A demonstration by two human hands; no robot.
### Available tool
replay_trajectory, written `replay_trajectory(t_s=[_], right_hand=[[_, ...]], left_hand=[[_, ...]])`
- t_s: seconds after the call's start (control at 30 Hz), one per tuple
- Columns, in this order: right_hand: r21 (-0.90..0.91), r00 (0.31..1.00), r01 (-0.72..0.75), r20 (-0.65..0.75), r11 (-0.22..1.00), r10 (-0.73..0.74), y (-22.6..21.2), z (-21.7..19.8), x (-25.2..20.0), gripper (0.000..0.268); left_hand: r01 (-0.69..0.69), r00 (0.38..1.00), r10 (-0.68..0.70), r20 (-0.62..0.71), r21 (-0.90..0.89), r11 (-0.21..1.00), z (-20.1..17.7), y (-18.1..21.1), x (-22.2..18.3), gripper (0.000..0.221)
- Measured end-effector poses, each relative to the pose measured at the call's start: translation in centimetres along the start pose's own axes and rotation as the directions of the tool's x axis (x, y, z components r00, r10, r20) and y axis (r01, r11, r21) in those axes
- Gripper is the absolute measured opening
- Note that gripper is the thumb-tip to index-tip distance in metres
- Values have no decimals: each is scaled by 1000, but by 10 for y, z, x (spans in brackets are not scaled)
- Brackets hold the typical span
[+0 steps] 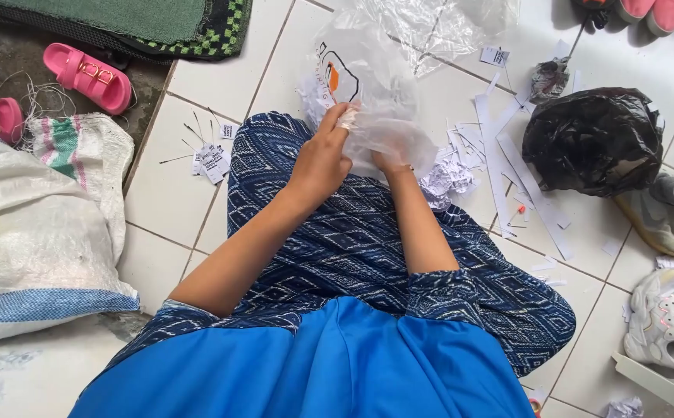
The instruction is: The person is sitting on the floor, picking up small paper tags and attaching them to small items, likely for labeling or pricing.
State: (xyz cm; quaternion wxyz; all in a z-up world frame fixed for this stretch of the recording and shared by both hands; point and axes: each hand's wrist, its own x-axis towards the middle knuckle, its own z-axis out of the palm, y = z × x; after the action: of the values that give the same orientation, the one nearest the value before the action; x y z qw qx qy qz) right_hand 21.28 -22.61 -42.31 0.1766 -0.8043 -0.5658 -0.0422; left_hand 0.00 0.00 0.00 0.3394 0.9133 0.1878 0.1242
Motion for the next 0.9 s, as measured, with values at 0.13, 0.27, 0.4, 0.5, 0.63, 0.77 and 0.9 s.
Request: replay_trajectory(t_s=[0.13, 0.27, 0.4, 0.5, 0.63, 0.77, 0.9], right_hand=[[30, 1000, -11, -16, 999, 12, -69, -19, 112, 49], [56, 999, -24, -42, 998, 26, -82, -40, 130, 46], [82, 997, -37, -66, 996, 42, -90, -49, 147, 44], [99, 995, -53, -83, 994, 62, -95, -64, 156, 41], [123, 991, -69, -109, 990, 82, -120, -121, 170, 39], [155, 987, -83, -120, 984, 102, -136, -156, 149, 36], [178, 983, -97, -136, 979, 123, -138, -166, 129, 33]], left_hand=[[-17, 992, 16, 124, 10, 1000, -13, 14, 1, 30], [0, 978, 4, 211, -22, 1000, -23, 29, 9, 36], [-56, 964, 61, 260, -25, 998, -37, 40, 16, 37], [-52, 955, 61, 290, -39, 998, -55, 49, 21, 39], [-27, 949, 42, 313, -52, 998, -66, 43, 21, 40], [-8, 954, 29, 298, -71, 997, -69, 36, 25, 34], [5, 954, 19, 299, -78, 997, -73, 39, 28, 36]])
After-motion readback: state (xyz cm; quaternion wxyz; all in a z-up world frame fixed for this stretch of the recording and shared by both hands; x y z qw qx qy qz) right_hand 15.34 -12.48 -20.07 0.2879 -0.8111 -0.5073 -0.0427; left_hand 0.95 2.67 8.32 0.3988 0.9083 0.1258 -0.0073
